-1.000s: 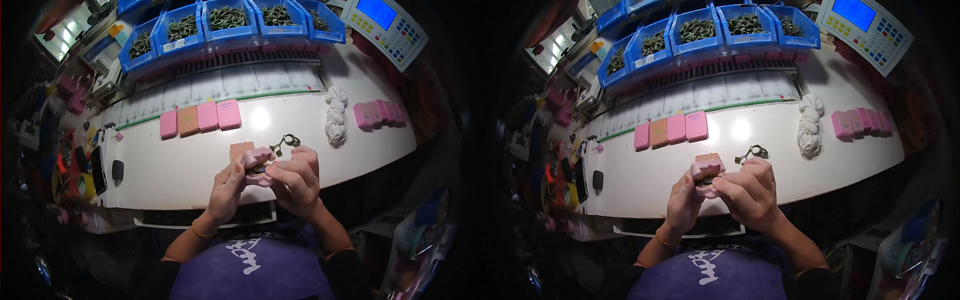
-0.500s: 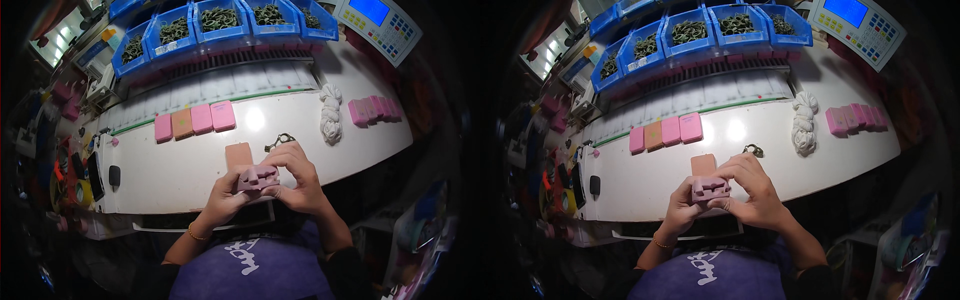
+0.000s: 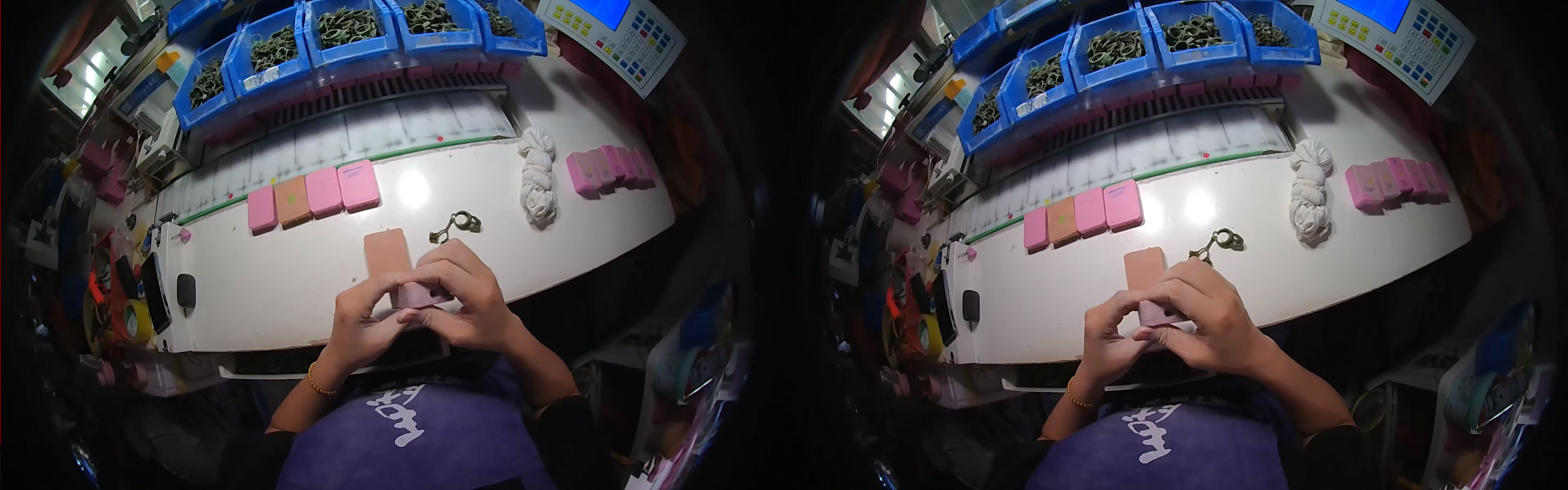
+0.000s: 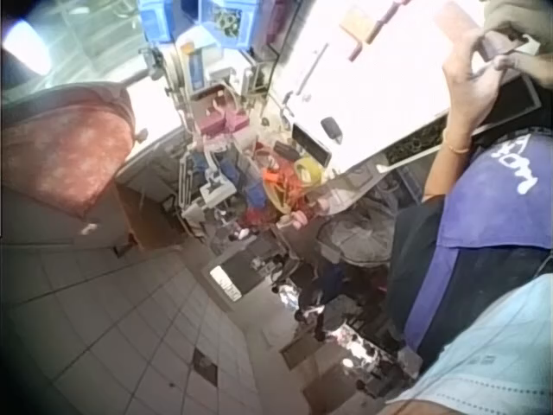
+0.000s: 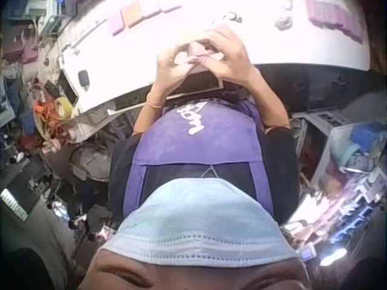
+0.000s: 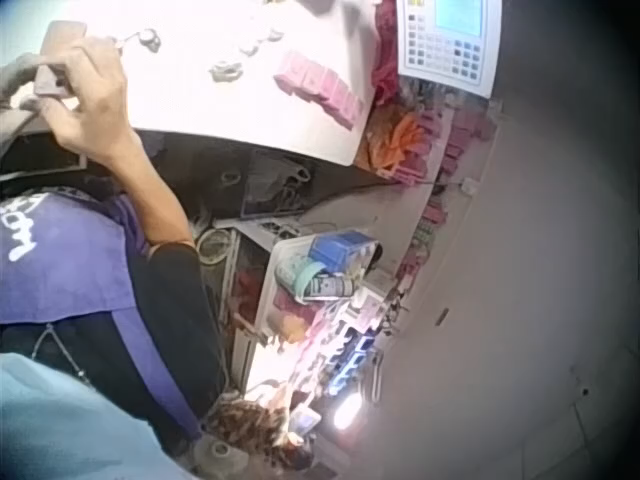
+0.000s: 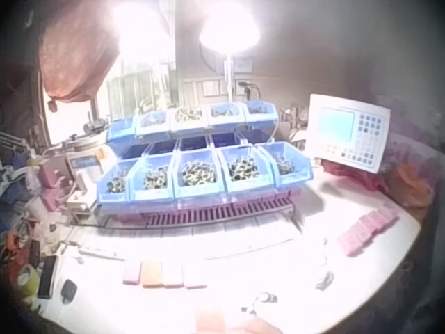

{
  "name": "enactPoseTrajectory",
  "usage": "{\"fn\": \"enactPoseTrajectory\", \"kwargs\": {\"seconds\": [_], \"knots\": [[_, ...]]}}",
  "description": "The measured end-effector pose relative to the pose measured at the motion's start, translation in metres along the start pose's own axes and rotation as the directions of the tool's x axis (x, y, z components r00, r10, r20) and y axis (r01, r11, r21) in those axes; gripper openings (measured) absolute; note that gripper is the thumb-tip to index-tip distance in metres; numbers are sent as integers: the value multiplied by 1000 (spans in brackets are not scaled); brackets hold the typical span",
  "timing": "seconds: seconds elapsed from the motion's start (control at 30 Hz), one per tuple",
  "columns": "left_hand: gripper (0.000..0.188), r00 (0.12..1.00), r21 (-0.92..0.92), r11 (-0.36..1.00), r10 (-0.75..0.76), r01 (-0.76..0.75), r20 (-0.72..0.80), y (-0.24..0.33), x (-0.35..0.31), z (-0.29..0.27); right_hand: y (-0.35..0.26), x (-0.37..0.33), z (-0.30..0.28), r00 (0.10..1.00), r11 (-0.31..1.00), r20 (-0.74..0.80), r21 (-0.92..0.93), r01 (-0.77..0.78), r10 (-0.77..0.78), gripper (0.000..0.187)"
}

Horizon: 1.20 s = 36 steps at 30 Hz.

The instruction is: Placing small decorative green leaf-shaped components into pink silicone molds and organizing finished pieces on a workstation.

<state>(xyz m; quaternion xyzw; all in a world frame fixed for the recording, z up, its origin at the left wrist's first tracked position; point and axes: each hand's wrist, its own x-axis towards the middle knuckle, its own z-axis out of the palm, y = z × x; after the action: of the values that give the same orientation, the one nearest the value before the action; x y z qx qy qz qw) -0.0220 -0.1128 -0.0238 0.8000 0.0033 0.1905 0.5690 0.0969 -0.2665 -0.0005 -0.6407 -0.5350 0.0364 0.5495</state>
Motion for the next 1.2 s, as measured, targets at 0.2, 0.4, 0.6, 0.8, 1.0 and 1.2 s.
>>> {"fn": "enactPoseTrajectory", "kwargs": {"seconds": [0.2,0.4,0.6,0.8,1.0,1.2], "knots": [[35,980,-374,924,-145,83,-140,-5,-4,4,-6,3,-18,945,902,138,284,-324,295,46],[39,994,-202,976,-93,79,-60,-1,1,4,4,-11,-5,918,738,203,547,-394,341,35],[34,991,-61,998,9,-17,-135,-1,2,2,6,-11,-3,895,684,186,587,-433,406,31],[34,999,54,998,-11,12,-30,7,2,-4,3,1,-14,795,588,340,541,-602,502,19],[31,998,63,997,45,-47,36,3,6,-5,17,7,-22,717,524,475,489,-697,510,17],[35,997,36,999,18,-21,80,-9,6,-11,20,20,-20,661,587,544,336,-736,517,36]]}}
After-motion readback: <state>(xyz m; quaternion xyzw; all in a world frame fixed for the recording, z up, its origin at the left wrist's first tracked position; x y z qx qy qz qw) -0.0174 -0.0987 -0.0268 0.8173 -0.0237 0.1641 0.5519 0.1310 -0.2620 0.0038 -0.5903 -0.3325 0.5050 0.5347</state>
